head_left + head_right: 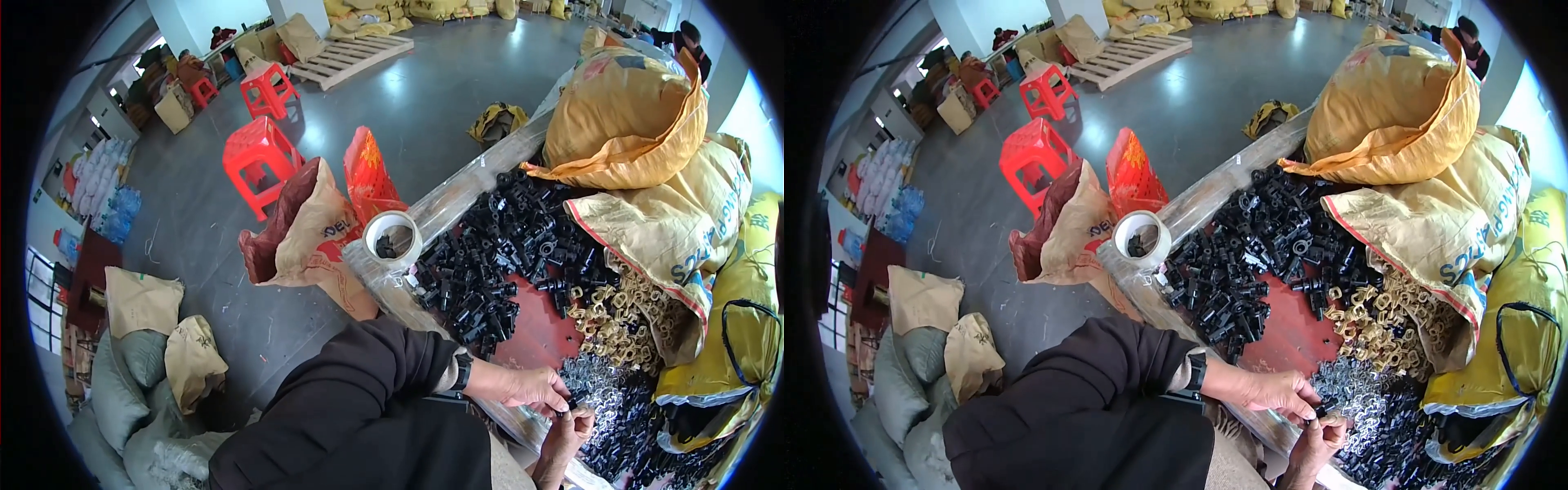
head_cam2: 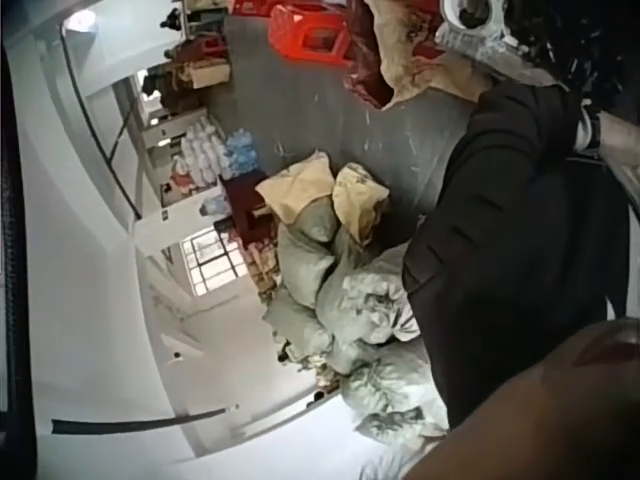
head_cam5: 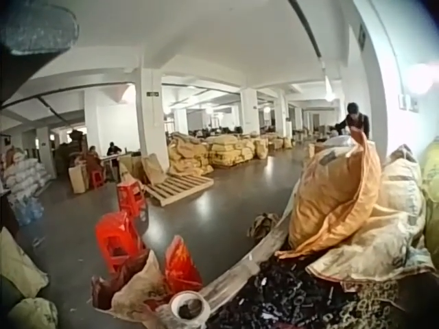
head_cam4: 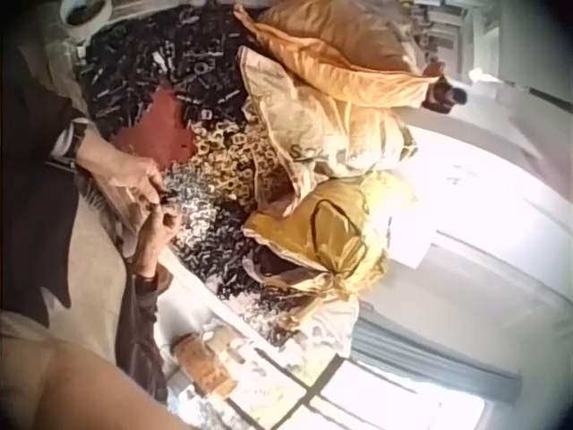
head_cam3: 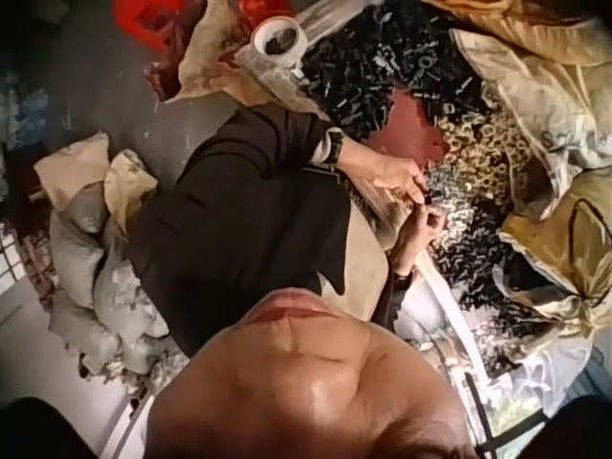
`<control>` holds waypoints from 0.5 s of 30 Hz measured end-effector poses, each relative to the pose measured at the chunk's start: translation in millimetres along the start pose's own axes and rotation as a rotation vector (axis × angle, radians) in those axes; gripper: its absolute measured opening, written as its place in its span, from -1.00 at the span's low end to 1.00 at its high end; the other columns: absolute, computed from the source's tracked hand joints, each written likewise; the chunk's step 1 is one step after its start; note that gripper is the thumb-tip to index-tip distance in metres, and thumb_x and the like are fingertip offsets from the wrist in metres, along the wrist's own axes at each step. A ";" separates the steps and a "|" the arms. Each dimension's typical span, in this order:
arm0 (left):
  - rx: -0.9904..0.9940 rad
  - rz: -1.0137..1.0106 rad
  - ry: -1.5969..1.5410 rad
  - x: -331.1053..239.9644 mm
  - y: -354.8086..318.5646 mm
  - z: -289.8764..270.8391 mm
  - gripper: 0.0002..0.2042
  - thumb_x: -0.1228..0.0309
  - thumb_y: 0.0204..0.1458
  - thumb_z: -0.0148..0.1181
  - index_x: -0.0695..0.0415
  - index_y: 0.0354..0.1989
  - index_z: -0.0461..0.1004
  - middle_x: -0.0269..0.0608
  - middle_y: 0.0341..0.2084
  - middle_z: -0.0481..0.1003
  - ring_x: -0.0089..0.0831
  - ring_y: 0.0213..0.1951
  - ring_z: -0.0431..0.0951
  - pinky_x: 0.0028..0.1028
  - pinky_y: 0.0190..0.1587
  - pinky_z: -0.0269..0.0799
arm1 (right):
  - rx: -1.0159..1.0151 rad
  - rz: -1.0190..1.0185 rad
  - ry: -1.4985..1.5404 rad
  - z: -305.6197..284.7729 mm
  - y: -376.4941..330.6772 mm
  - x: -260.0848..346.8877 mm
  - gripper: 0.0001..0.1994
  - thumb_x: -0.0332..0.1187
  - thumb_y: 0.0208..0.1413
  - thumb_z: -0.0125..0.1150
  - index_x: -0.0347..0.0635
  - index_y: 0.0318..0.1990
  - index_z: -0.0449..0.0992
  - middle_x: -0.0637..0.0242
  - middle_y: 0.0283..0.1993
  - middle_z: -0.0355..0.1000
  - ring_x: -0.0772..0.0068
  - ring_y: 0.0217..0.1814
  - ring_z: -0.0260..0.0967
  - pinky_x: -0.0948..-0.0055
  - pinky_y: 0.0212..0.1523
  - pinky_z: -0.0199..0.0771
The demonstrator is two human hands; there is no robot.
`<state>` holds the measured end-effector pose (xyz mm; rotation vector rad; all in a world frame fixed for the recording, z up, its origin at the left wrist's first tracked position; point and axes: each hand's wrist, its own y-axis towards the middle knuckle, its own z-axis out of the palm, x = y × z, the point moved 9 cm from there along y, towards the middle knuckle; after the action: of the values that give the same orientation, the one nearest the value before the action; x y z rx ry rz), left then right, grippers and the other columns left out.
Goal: Manually sorting and inspecting small metal and plastic components at a factory workstation.
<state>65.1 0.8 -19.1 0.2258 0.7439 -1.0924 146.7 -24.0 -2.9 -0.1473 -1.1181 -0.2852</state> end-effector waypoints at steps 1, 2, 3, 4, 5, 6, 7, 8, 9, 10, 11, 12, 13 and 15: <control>-0.017 -0.003 -0.031 1.7 -0.3 0.6 -0.79 0.44 -0.15 0.10 0.24 -0.32 0.39 -0.35 -0.53 0.41 -0.65 -0.50 0.39 -0.71 -0.47 0.28 | -0.009 -0.002 0.034 -0.6 -2.2 0.6 -0.87 -0.51 -0.14 0.10 -0.19 -0.56 0.25 0.49 -0.60 0.14 0.66 -0.56 0.09 0.70 -0.48 0.17; -0.032 -0.006 -0.062 2.4 -0.7 0.3 -0.80 0.45 -0.14 0.09 0.24 -0.31 0.38 -0.34 -0.51 0.41 -0.64 -0.49 0.40 -0.71 -0.46 0.30 | -0.017 -0.005 0.068 -1.8 -4.7 0.7 -0.90 -0.51 -0.12 0.08 -0.21 -0.55 0.28 0.48 -0.60 0.17 0.66 -0.56 0.10 0.70 -0.50 0.17; -0.026 -0.007 -0.044 1.7 -1.0 0.5 -0.80 0.45 -0.14 0.09 0.24 -0.31 0.38 -0.34 -0.51 0.41 -0.64 -0.49 0.40 -0.71 -0.46 0.30 | -0.018 -0.021 0.078 -9.7 -6.3 1.3 -0.90 -0.51 -0.12 0.08 -0.21 -0.55 0.28 0.48 -0.60 0.17 0.66 -0.56 0.10 0.70 -0.50 0.17; -0.056 -0.009 -0.032 1.3 -2.9 -2.7 -0.81 0.46 -0.15 0.09 0.25 -0.33 0.38 -0.32 -0.51 0.41 -0.60 -0.49 0.41 -0.66 -0.43 0.33 | -0.059 -0.004 0.033 -29.9 -7.5 -1.1 -0.92 -0.49 -0.10 0.06 -0.22 -0.51 0.28 0.48 -0.58 0.18 0.67 -0.56 0.11 0.72 -0.53 0.16; -0.084 -0.010 -0.018 0.4 -4.7 -6.4 -0.83 0.48 -0.15 0.08 0.26 -0.35 0.37 -0.30 -0.52 0.41 -0.56 -0.49 0.42 -0.62 -0.40 0.37 | -0.100 0.012 -0.012 -51.1 -7.2 -3.1 -0.93 -0.47 -0.08 0.04 -0.23 -0.47 0.28 0.48 -0.57 0.19 0.68 -0.55 0.13 0.74 -0.56 0.16; -0.115 -0.010 -0.003 -0.8 -6.0 -10.4 -0.84 0.50 -0.15 0.08 0.27 -0.37 0.36 -0.28 -0.52 0.40 -0.53 -0.48 0.43 -0.58 -0.37 0.41 | -0.140 0.028 -0.053 -65.4 -5.4 -4.7 -0.93 -0.45 -0.05 0.01 -0.24 -0.43 0.29 0.48 -0.56 0.20 0.68 -0.55 0.14 0.76 -0.59 0.16; -0.119 -0.005 0.011 -0.4 -7.5 -13.1 -0.84 0.50 -0.15 0.08 0.27 -0.37 0.36 -0.28 -0.52 0.40 -0.53 -0.48 0.43 -0.58 -0.37 0.41 | -0.133 0.021 -0.042 -68.0 -4.1 -0.1 -0.93 -0.45 -0.05 0.01 -0.24 -0.43 0.29 0.48 -0.56 0.20 0.68 -0.55 0.14 0.76 -0.59 0.16; -0.143 -0.001 -0.008 0.6 -9.3 -18.5 -0.84 0.50 -0.15 0.08 0.26 -0.37 0.36 -0.28 -0.52 0.40 -0.53 -0.49 0.43 -0.58 -0.38 0.40 | -0.137 -0.019 -0.408 -72.2 -3.5 13.4 -0.91 -0.43 -0.05 0.00 -0.25 -0.40 0.31 0.36 -0.49 0.24 0.57 -0.52 0.18 0.68 -0.55 0.19; -0.156 -0.007 -0.020 3.0 -8.4 -21.3 -0.84 0.49 -0.14 0.08 0.26 -0.36 0.35 -0.28 -0.52 0.40 -0.53 -0.50 0.43 -0.59 -0.38 0.40 | -0.157 -0.065 -0.773 -75.8 -6.0 31.5 -0.88 -0.41 -0.04 -0.01 -0.27 -0.37 0.34 0.25 -0.42 0.29 0.46 -0.49 0.22 0.59 -0.51 0.23; -0.171 -0.012 -0.033 5.2 -6.9 -24.0 -0.84 0.49 -0.14 0.07 0.26 -0.36 0.35 -0.27 -0.52 0.40 -0.53 -0.51 0.43 -0.59 -0.39 0.40 | -0.177 -0.106 -1.137 -78.6 -7.4 46.1 -0.85 -0.40 -0.03 -0.02 -0.29 -0.34 0.37 0.13 -0.35 0.34 0.35 -0.47 0.26 0.51 -0.47 0.27; -0.164 -0.017 -0.012 6.0 -3.9 -23.2 -0.84 0.49 -0.14 0.07 0.26 -0.36 0.35 -0.27 -0.52 0.40 -0.53 -0.51 0.43 -0.59 -0.39 0.40 | -0.193 -0.118 -1.124 -87.3 -6.9 55.3 -0.85 -0.40 -0.03 -0.02 -0.29 -0.34 0.37 0.13 -0.35 0.34 0.35 -0.47 0.26 0.51 -0.47 0.27; -0.166 -0.029 -0.007 9.6 -3.3 -24.1 -0.83 0.49 -0.13 0.06 0.25 -0.33 0.35 -0.29 -0.49 0.41 -0.56 -0.49 0.42 -0.62 -0.39 0.38 | -0.172 -0.161 -1.337 -90.9 -5.4 62.3 -0.83 -0.37 -0.03 -0.01 -0.28 -0.34 0.38 0.11 -0.35 0.34 0.30 -0.45 0.27 0.47 -0.46 0.28; -0.171 -0.041 -0.001 12.7 -2.1 -25.3 -0.81 0.48 -0.12 0.05 0.24 -0.30 0.35 -0.30 -0.45 0.41 -0.59 -0.47 0.42 -0.66 -0.38 0.37 | -0.149 -0.203 -1.548 -93.6 -3.8 67.2 -0.82 -0.34 -0.04 0.00 -0.28 -0.35 0.39 0.09 -0.35 0.34 0.24 -0.44 0.28 0.43 -0.46 0.29; -0.171 -0.057 -0.013 10.8 -1.8 -31.4 -0.79 0.47 -0.11 0.04 0.23 -0.26 0.34 -0.31 -0.42 0.42 -0.62 -0.44 0.41 -0.69 -0.38 0.35 | -0.117 -0.234 -1.774 -86.9 -0.1 74.7 -0.80 -0.31 -0.05 0.01 -0.28 -0.35 0.39 0.06 -0.35 0.34 0.18 -0.43 0.29 0.39 -0.45 0.30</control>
<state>52.6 8.3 -49.0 0.0520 0.8318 -1.0768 252.1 -57.9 26.8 -0.4042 -2.8900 -0.4221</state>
